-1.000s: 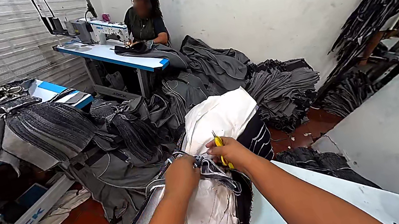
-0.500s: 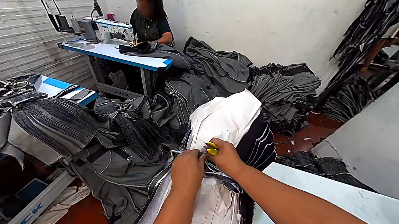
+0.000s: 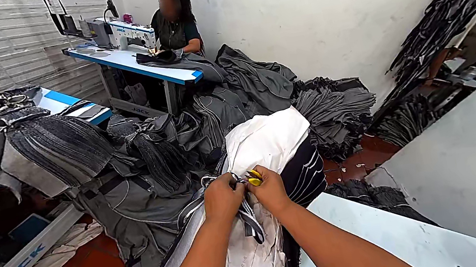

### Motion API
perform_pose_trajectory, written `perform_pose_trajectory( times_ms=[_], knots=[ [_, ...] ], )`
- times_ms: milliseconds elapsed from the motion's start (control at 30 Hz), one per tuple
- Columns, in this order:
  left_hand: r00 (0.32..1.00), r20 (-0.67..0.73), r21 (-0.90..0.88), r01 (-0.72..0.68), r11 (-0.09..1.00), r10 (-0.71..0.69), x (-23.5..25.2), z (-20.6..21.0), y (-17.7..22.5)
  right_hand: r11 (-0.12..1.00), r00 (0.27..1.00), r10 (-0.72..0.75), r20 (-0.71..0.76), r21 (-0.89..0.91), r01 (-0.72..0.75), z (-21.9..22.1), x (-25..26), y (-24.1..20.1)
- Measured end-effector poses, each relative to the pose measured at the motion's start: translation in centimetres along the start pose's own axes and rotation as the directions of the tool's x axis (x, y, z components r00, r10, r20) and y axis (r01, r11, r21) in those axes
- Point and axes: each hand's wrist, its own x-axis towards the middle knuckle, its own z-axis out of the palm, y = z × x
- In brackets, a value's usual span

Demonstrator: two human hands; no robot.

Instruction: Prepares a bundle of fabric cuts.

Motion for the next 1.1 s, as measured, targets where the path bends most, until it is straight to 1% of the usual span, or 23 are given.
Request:
perform_pose_trajectory(
  times_ms=[67,133,200,267,333,467,533,567,600,633,667,733,767,800,833,900,967,1000,1033,1100],
  knots=[
    [1.000,-0.008,-0.068,-0.003,0.998,0.002,-0.1,0.0,-0.3,0.999,1.000,0.014,-0.016,0.036,-0.014,0.0,0.0,-0.1],
    [0.999,0.040,-0.077,0.007,0.997,-0.004,0.0,-0.2,-0.5,0.999,1.000,-0.001,0.008,0.042,0.001,-0.1,0.0,0.2],
    [0.994,0.112,-0.021,0.020,1.000,-0.017,0.3,-0.5,-0.4,0.999,0.999,-0.030,0.043,0.045,0.028,-0.1,0.0,0.5],
    [0.989,0.146,0.047,0.000,0.999,-0.007,0.4,-0.7,-0.2,0.998,0.998,-0.051,0.049,0.047,0.049,-0.1,-0.1,0.6],
    [0.994,0.106,0.066,-0.041,0.997,0.034,0.5,-0.5,-0.3,0.998,0.997,-0.062,0.036,0.034,0.061,0.0,-0.1,0.6],
    [0.992,-0.074,0.021,-0.105,0.994,0.106,0.5,0.5,-1.2,0.997,0.997,-0.071,-0.009,0.014,0.071,0.2,-0.2,0.3],
    [0.987,-0.144,-0.050,-0.085,0.995,0.077,0.6,1.1,-1.6,0.998,0.998,-0.054,-0.022,0.040,0.055,0.3,-0.3,0.3],
    [0.990,-0.136,-0.092,-0.055,0.994,0.042,0.6,1.2,-1.7,0.998,0.999,-0.038,-0.006,0.051,0.038,0.2,-0.3,0.3],
    [0.996,-0.089,-0.115,-0.025,0.993,0.015,0.6,1.0,-1.6,0.998,0.999,-0.023,0.034,0.062,0.021,-0.1,-0.1,0.3],
    [1.000,-0.019,-0.100,-0.014,0.995,0.012,0.8,0.8,-1.6,0.997,0.994,-0.014,0.107,0.073,0.006,-0.5,0.1,0.4],
    [0.998,0.055,-0.043,-0.029,0.999,0.032,0.8,0.5,-1.5,0.996,0.980,-0.011,0.198,0.087,-0.006,-1.1,0.4,0.4],
    [0.980,0.181,0.117,-0.111,0.987,0.089,0.8,0.0,-1.3,0.995,0.924,-0.028,0.382,0.104,-0.013,-2.2,0.9,0.0],
    [0.969,0.212,0.151,-0.162,0.975,0.128,0.8,0.0,-1.3,0.993,0.892,-0.042,0.450,0.116,-0.012,-2.6,1.3,-0.2],
    [0.963,0.209,0.134,-0.203,0.970,0.172,0.8,-0.1,-1.5,0.991,0.862,-0.057,0.503,0.131,-0.010,-2.9,1.7,-0.3],
    [0.963,0.172,0.070,-0.223,0.972,0.209,0.8,0.0,-2.0,0.990,0.833,-0.071,0.548,0.139,-0.008,-3.0,2.1,-0.4],
    [0.971,0.078,-0.136,-0.212,0.968,0.224,1.2,0.4,-3.1,0.995,0.768,-0.075,0.636,0.101,0.014,-3.4,3.2,-1.0],
    [0.975,0.065,-0.347,-0.177,0.921,0.212,1.7,0.7,-3.8,0.996,0.714,-0.084,0.695,0.042,0.076,-3.7,4.0,-1.5],
    [0.971,0.077,-0.440,-0.170,0.881,0.226,1.7,0.9,-4.1,0.994,0.704,-0.094,0.704,0.029,0.103,-3.6,4.1,-1.5],
    [0.963,0.100,-0.508,-0.166,0.845,0.250,1.8,1.0,-4.4,0.992,0.710,-0.109,0.696,0.031,0.122,-3.4,4.1,-1.4],
    [0.936,0.163,-0.556,-0.174,0.813,0.312,1.9,0.6,-4.8,0.988,0.762,-0.156,0.629,0.095,0.124,-3.0,4.0,-0.5]
  ],
)
